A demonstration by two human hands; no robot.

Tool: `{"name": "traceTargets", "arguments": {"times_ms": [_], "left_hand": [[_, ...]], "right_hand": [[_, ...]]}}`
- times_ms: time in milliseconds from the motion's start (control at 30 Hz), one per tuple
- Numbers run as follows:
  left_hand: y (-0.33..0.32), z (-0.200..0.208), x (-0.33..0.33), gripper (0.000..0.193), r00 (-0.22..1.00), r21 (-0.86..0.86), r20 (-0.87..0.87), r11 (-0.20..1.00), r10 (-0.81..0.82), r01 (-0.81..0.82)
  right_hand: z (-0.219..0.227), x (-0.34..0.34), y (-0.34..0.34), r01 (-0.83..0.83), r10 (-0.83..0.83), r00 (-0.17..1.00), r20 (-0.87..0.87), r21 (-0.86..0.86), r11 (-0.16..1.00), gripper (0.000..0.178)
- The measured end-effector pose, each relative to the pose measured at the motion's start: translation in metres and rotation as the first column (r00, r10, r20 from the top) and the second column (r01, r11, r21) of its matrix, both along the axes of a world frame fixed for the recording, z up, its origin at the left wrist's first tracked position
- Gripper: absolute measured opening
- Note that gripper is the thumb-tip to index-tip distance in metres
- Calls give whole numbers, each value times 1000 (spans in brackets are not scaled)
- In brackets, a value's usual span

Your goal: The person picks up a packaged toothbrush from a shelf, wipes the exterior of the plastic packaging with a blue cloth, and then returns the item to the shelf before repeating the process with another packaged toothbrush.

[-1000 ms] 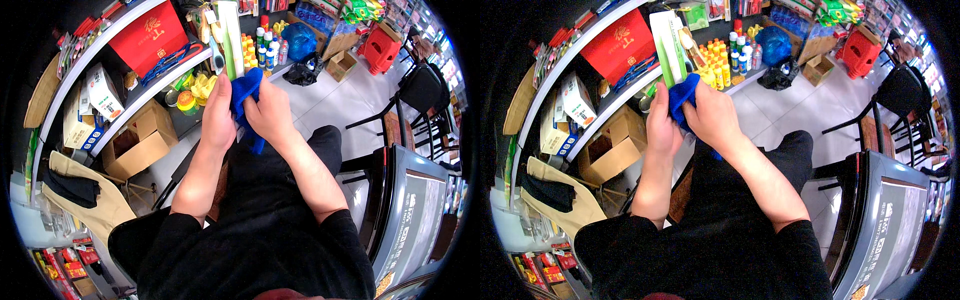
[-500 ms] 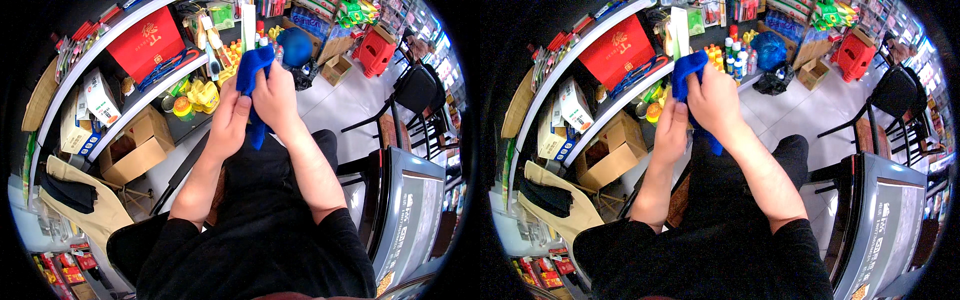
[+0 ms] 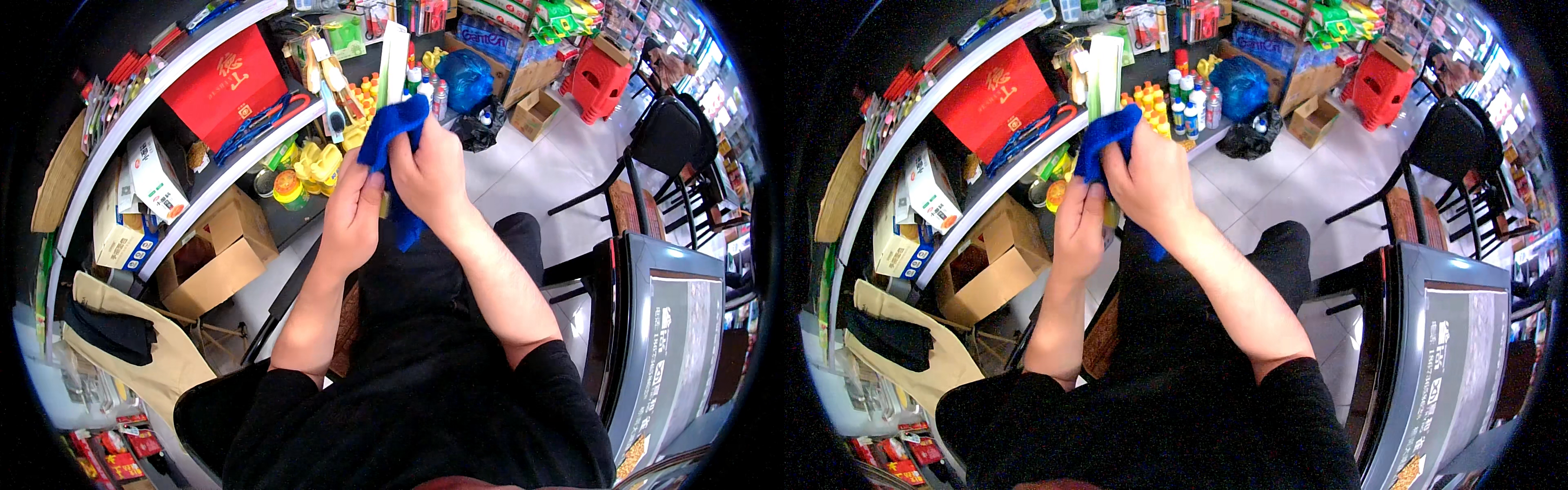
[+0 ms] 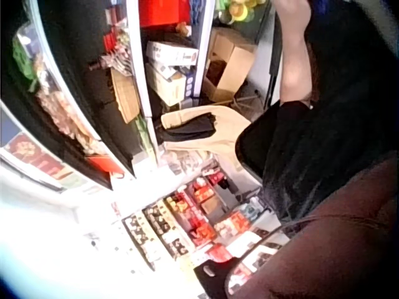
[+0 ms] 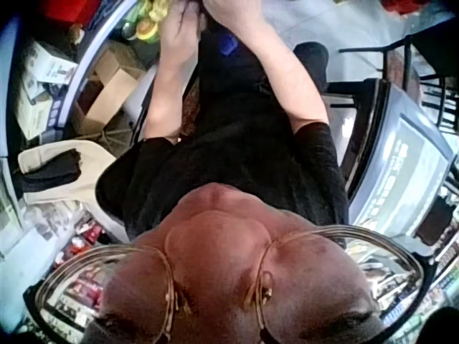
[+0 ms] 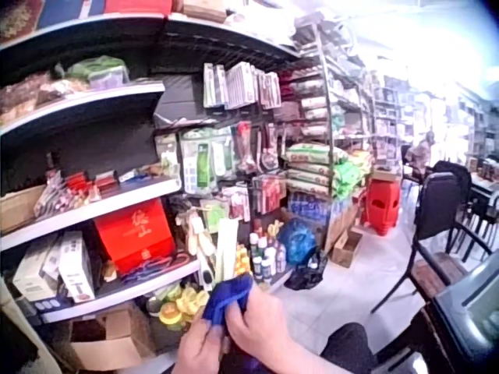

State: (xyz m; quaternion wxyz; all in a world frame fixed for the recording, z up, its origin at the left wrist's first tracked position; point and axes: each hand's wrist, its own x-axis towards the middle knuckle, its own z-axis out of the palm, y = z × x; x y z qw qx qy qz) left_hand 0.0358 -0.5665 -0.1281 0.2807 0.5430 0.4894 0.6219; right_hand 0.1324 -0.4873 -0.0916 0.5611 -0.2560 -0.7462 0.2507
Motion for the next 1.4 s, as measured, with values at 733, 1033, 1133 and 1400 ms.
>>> {"name": "traceTargets", "arguments": {"times_ms": [733,1033,1133,1400], "left_hand": [[3,1,9,38,933,172,-360,983,-1,67],[6,5,18,38,941,200,-328,980,81,-15],[6,0,19,37,950,191,-292,980,110,-55],[10,-10,18,36,977,132,-186,988,103,-79]], "right_hand": [[49,29,44,-135,60,954,-294,-241,961,20],[35,24,30,29,-20,976,-217,39,999,14],[19,27,23,-23,17,994,-111,-54,998,16],[11,32,18,36,-36,993,-112,-1,999,13]]}}
